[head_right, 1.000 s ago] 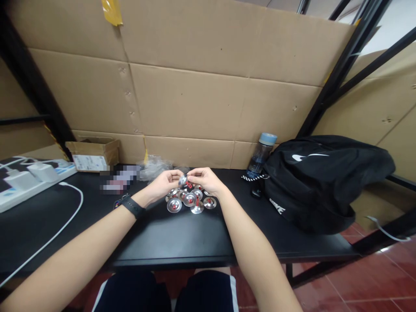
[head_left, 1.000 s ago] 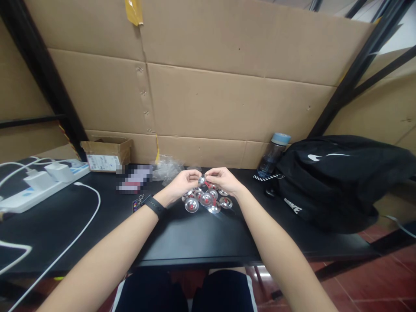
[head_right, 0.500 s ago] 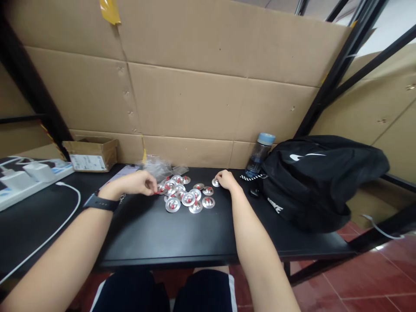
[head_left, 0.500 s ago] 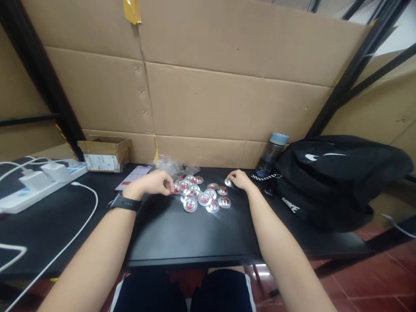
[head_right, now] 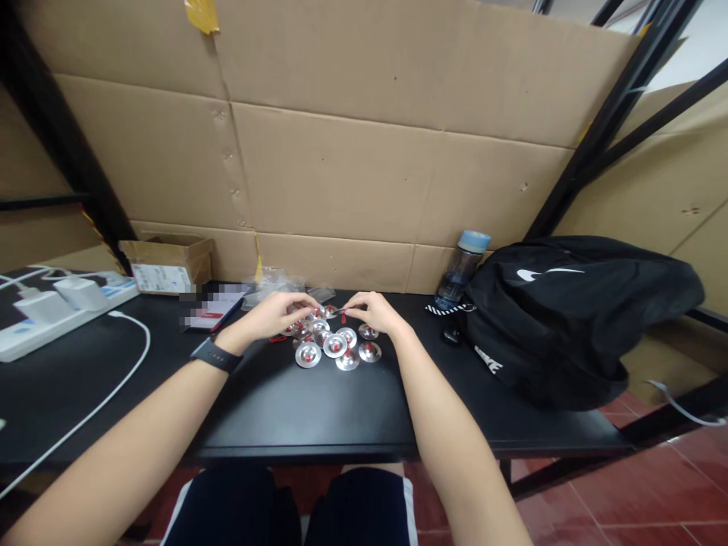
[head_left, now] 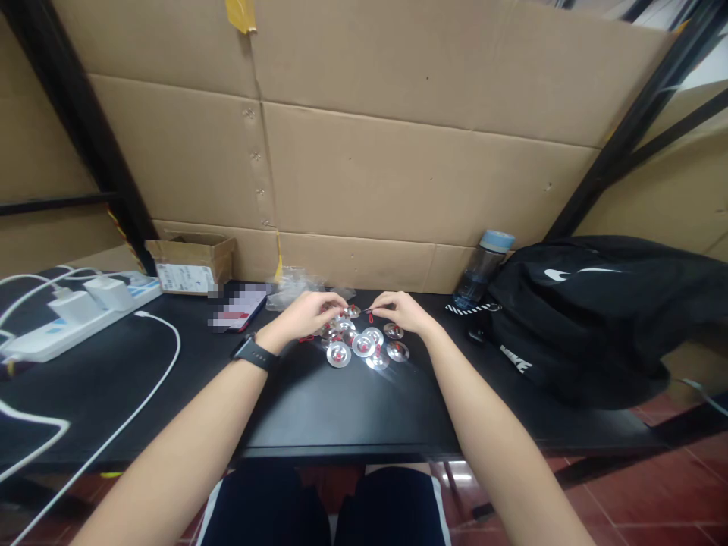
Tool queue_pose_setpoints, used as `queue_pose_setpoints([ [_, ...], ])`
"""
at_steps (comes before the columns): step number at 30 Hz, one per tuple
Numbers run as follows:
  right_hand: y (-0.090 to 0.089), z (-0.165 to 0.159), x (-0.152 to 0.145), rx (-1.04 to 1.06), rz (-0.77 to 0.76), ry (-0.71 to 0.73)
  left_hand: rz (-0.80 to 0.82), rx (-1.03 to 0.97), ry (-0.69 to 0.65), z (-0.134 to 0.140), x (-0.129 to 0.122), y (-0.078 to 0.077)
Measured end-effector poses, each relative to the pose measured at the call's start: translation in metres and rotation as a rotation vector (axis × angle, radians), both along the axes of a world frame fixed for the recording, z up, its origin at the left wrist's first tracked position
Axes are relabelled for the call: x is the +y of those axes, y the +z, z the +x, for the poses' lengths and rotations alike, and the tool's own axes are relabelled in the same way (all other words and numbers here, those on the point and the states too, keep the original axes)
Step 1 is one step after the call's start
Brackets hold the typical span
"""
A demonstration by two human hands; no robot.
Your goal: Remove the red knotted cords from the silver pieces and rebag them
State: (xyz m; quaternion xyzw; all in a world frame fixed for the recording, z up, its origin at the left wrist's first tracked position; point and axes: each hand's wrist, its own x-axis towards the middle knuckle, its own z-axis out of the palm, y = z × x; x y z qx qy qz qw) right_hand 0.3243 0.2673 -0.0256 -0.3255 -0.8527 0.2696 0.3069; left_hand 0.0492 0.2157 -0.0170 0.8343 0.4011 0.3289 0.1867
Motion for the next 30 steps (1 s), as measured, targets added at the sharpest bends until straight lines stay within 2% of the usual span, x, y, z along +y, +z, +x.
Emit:
queue_pose_setpoints([
  [5,0.006,-0.019,-0.015,0.296,-0.250,0.060,-0.285,-0.351,-0.230,0.022,-0.006,-0.005],
  [7,0.008,-0.021,-0.020,0.343,-0.292,0.081,-0.285,-0.438,-0.200,0.020,-0.006,-0.003],
  [9,0.011,-0.020,-0.022,0.369,-0.301,0.097,-0.205,-0.505,-0.126,0.016,-0.005,-0.001],
  [11,0.014,-0.020,-0.024,0.382,-0.302,0.114,-0.149,-0.535,-0.110,0.016,-0.003,-0.001],
  [15,0.012,-0.028,-0.027,0.464,-0.360,0.137,-0.240,-0.537,-0.186,0.026,-0.004,-0.006],
  [19,0.004,-0.040,-0.027,0.583,-0.436,0.117,-0.229,-0.620,-0.121,0.032,-0.005,-0.008],
  [23,0.001,-0.045,-0.025,0.713,-0.517,0.070,-0.231,-0.699,-0.137,0.031,-0.006,-0.007],
  [27,0.003,-0.046,-0.025,0.809,-0.571,0.097,-0.278,-0.779,-0.109,0.038,-0.011,-0.006],
  [30,0.008,-0.045,-0.031,0.752,-0.609,0.165,-0.284,-0.846,-0.049,0.046,-0.016,-0.004],
])
